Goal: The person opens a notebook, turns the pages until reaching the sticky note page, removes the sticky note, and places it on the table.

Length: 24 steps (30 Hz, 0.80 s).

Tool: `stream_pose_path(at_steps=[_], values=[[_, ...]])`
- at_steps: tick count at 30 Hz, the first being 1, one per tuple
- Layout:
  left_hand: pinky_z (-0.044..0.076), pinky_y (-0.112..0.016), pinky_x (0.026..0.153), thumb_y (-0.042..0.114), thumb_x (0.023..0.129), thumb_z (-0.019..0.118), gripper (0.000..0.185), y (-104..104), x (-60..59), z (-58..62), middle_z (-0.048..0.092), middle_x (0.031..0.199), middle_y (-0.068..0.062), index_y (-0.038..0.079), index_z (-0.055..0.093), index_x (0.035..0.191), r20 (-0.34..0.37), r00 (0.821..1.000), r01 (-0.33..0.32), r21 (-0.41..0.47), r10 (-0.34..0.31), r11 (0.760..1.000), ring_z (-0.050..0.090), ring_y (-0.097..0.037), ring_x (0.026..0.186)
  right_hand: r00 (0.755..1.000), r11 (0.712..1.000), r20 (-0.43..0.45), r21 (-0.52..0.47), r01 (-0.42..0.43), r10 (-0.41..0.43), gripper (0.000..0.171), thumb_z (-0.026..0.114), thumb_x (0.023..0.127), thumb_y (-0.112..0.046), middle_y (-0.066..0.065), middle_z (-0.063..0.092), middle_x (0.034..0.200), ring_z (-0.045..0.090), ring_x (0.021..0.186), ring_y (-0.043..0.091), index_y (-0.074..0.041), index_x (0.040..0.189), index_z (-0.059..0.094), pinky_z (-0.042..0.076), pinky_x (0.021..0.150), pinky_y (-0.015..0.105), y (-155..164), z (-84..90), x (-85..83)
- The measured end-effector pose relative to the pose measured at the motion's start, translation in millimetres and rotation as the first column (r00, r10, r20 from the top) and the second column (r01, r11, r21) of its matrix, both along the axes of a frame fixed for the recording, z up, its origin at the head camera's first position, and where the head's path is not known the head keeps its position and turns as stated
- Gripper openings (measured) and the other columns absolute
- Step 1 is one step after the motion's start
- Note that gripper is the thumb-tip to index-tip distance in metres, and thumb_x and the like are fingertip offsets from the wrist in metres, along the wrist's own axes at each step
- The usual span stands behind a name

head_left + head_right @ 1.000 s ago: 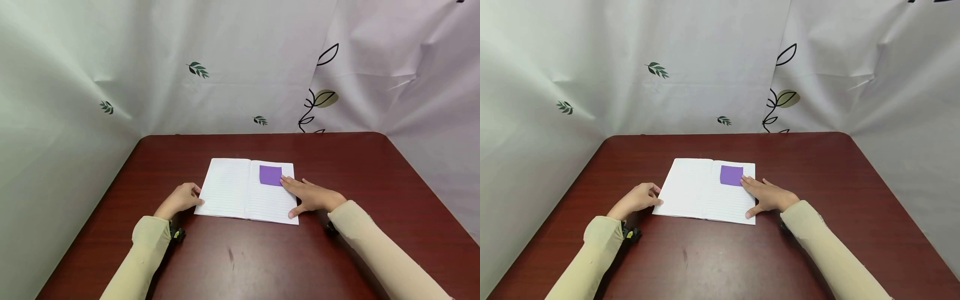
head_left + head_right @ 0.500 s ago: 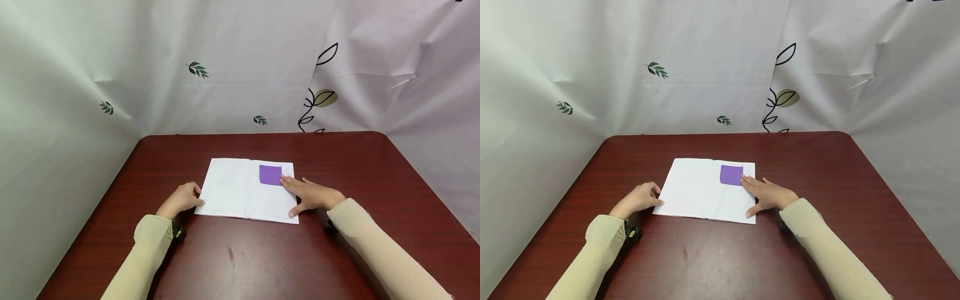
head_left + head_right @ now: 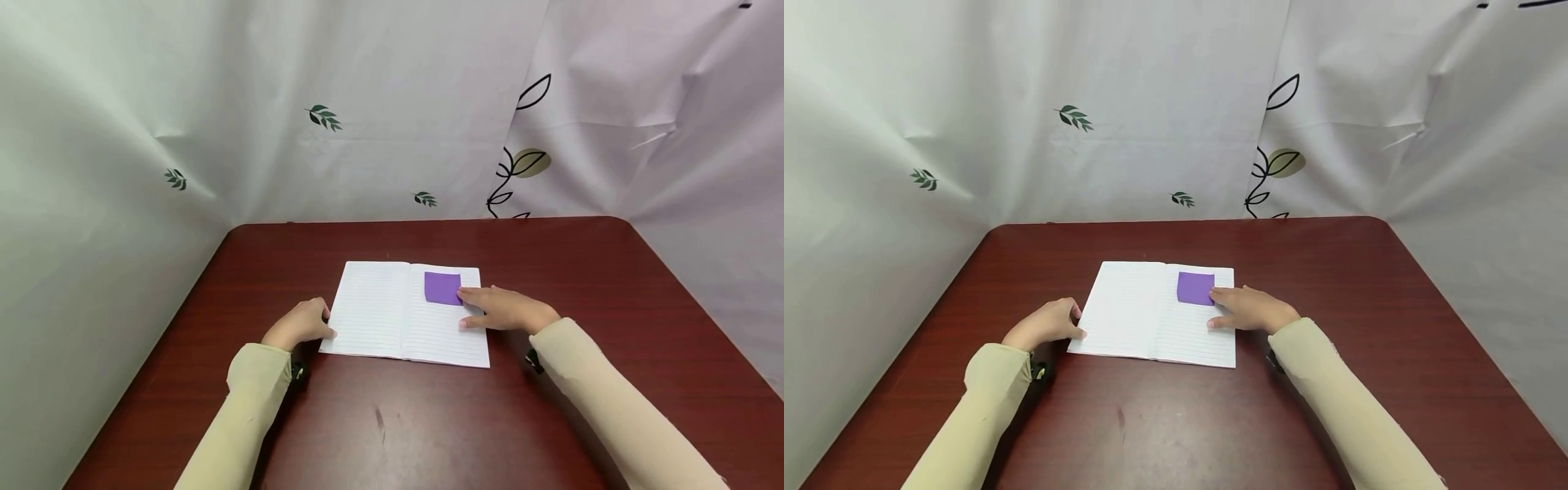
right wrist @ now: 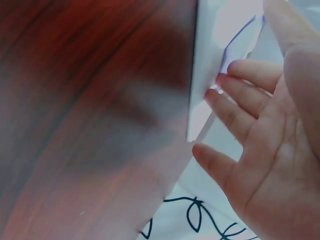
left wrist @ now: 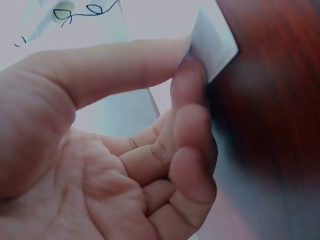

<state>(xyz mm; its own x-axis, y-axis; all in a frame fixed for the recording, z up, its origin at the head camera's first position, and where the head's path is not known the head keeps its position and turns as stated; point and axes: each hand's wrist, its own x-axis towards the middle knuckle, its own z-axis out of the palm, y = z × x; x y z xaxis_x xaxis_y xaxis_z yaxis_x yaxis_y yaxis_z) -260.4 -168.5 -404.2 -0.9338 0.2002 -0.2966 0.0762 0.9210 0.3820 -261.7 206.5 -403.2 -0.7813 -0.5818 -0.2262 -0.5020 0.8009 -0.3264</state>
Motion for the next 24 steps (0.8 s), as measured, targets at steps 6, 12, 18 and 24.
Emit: stream_pose_path(at_steps=[6,12,18,24], values=[[0.042,-0.03,0.062,0.015,0.077,0.076,0.023,-4,-1.2,2.2,0.057,0.075,-0.007,0.002,0.058,0.084,0.034,0.999,-0.006,0.03,0.005,1.0,0.052,-0.019,0.069,0.993,0.993,-0.066,0.054,0.106,-0.103,0.07,0.055,0.094,-0.046,0.021,0.042,0.148,0.037,0.138,0.038,-0.001,0.145,0.039,0.028,0.112,0.054,-20,2.2,-5.7],[0.039,-0.025,0.054,0.013,0.077,0.076,0.02,-6,1.1,4.5,0.051,0.057,0.0,0.006,0.059,0.069,0.077,0.997,-0.009,0.068,0.004,0.998,0.05,-0.014,0.057,0.979,0.986,-0.137,0.046,0.159,-0.152,0.068,0.056,0.093,-0.048,0.02,0.044,0.146,0.04,0.136,0.038,-0.002,0.142,0.044,0.035,0.107,0.053,-44,3.1,-6.5],[0.038,-0.025,0.053,0.012,0.077,0.076,0.021,-5,3.6,4.4,0.051,0.057,0.0,0.006,0.058,0.067,0.069,0.998,0.011,0.06,-0.015,0.998,0.049,-0.013,0.056,0.96,0.975,-0.184,0.042,0.22,-0.209,0.068,0.057,0.093,-0.047,0.021,0.046,0.144,0.044,0.133,0.036,0.002,0.138,0.048,0.039,0.105,0.052,-70,3.6,-6.5],[0.038,-0.024,0.052,0.011,0.076,0.075,0.022,-7,1.8,4.0,0.049,0.055,0.001,0.007,0.056,0.066,0.073,0.997,0.014,0.081,-0.02,0.997,0.048,-0.013,0.055,0.937,0.956,-0.226,0.06,0.286,-0.266,0.068,0.058,0.092,-0.046,0.022,0.052,0.137,0.052,0.123,0.036,0.007,0.133,0.05,0.046,0.097,0.049,-89,6.7,-8.2]])
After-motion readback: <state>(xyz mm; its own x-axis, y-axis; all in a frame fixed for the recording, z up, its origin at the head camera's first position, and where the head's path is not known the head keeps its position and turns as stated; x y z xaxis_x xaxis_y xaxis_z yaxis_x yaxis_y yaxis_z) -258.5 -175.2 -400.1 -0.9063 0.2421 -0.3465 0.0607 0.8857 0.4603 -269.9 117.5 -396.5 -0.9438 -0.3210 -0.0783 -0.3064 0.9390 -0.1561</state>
